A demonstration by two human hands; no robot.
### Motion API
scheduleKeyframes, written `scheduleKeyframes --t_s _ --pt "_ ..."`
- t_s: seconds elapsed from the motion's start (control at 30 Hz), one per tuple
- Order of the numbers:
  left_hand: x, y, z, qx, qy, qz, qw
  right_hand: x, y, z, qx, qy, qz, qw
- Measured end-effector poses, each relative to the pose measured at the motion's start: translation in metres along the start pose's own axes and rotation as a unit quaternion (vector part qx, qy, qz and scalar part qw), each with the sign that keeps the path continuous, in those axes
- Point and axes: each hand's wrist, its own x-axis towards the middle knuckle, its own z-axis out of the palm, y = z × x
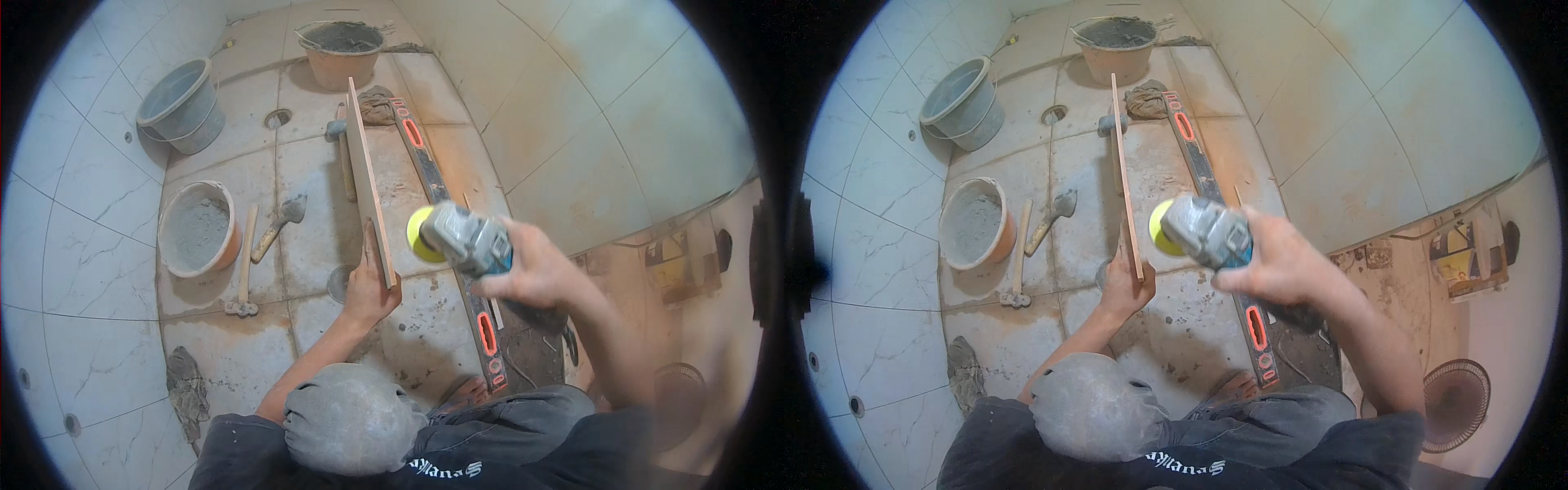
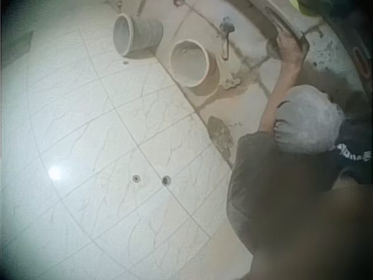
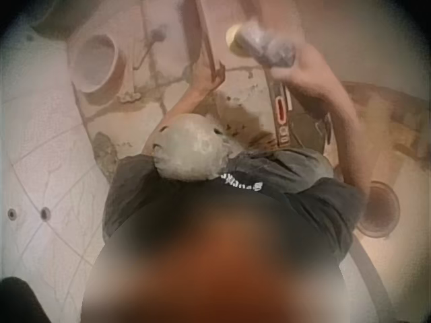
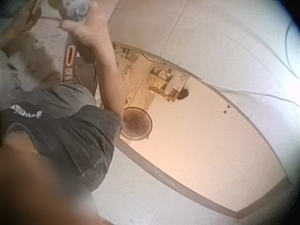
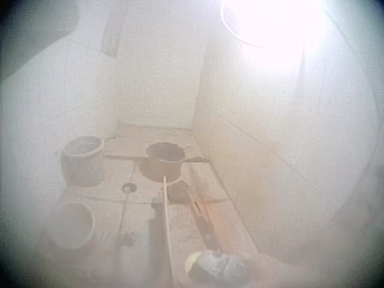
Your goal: Using an angle grinder to cut and shape ceramic tiles.
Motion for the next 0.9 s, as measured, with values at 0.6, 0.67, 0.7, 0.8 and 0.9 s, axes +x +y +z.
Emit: scheduleKeyframes --t_s 0.6,0.67,0.7,0.8,0.9 --pt "0.001 0.001 0.005 -0.018 -0.099 -0.087 0.991 0.019 -0.009 0.026 -0.081 -0.100 0.055 0.990" --pt "0.000 -0.005 0.005 -0.013 -0.069 -0.011 0.997 0.029 -0.005 0.028 -0.075 -0.073 0.017 0.994" --pt "-0.002 -0.007 0.005 -0.013 -0.069 -0.012 0.997 0.034 -0.004 0.028 -0.075 -0.074 0.017 0.994" --pt "-0.001 -0.004 0.003 0.031 -0.087 -0.002 0.996 0.052 -0.005 0.023 -0.079 -0.038 0.009 0.996" --pt "0.003 0.003 0.000 0.040 -0.100 -0.013 0.994 0.076 -0.006 0.017 -0.044 -0.027 -0.025 0.998"
